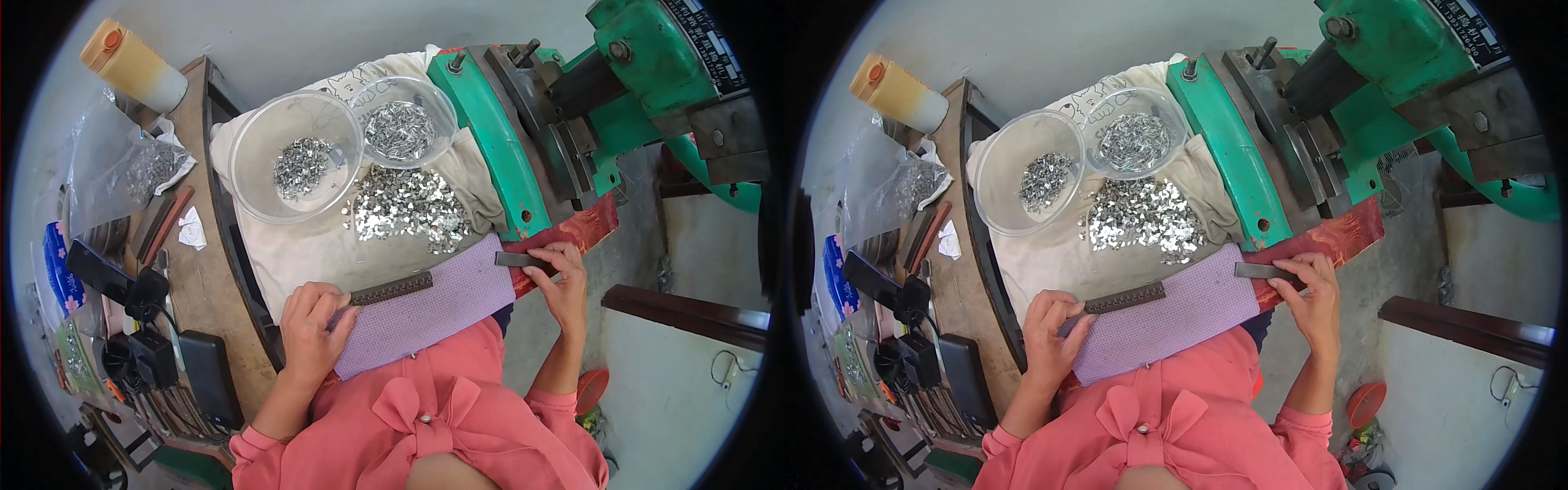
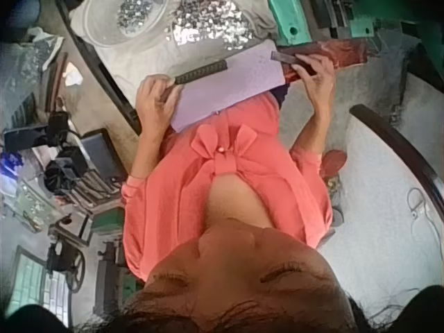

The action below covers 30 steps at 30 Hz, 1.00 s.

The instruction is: The person picks small silver metal pieces from a pile and places them into a long, narrow metal tray. They then insert the tray into a green industrial machine, operate the lever to process the contents, and remove the tray. The person repeats this process of filling the tray and running the machine.

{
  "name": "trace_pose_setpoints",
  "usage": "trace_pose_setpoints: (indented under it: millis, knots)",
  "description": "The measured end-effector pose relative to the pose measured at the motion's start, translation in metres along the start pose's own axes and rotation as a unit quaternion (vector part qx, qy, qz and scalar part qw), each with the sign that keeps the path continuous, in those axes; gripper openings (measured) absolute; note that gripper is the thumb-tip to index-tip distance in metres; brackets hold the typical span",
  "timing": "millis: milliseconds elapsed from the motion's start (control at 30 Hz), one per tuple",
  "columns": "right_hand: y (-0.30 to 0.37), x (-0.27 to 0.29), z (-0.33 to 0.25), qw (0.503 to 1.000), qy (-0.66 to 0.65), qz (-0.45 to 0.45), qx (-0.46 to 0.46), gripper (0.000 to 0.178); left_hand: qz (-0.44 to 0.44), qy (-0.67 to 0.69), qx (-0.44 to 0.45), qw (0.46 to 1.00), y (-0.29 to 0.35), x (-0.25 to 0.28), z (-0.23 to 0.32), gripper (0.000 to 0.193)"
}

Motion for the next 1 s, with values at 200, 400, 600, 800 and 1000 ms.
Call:
trace_pose_setpoints:
  millis: [200,400,600,800,1000]
  knots:
    - [0.001,0.001,-0.005,1.0,0.009,0.009,-0.002,0.033,0.004,-0.006,-0.007,1.0,0.0,-0.001,0.0,0.027]
    - [0.003,0.008,-0.017,0.999,0.016,0.036,0.012,0.034,0.009,-0.023,-0.013,1.0,0.0,0.001,0.004,0.026]
    - [0.001,-0.001,-0.037,0.997,-0.017,0.048,0.053,0.025,0.006,-0.02,-0.01,1.0,0.001,0.0,0.003,0.025]
    - [-0.005,-0.019,-0.055,0.993,-0.055,0.031,0.105,0.02,0.003,-0.019,-0.005,1.0,0.0,0.001,0.003,0.025]
    - [-0.011,-0.027,-0.07,0.989,-0.044,0.002,0.142,0.018,0.004,-0.013,-0.007,1.0,-0.002,0.001,0.003,0.025]
Point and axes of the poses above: each hand's wrist, its own y-axis away from the middle knuckle, its own x-axis out of the back of the hand, z = x × y, the point moved 6 cm from there along -y, towards the middle knuckle, and after that the axes turned 7 degrees about x, right-handed, at the moved point
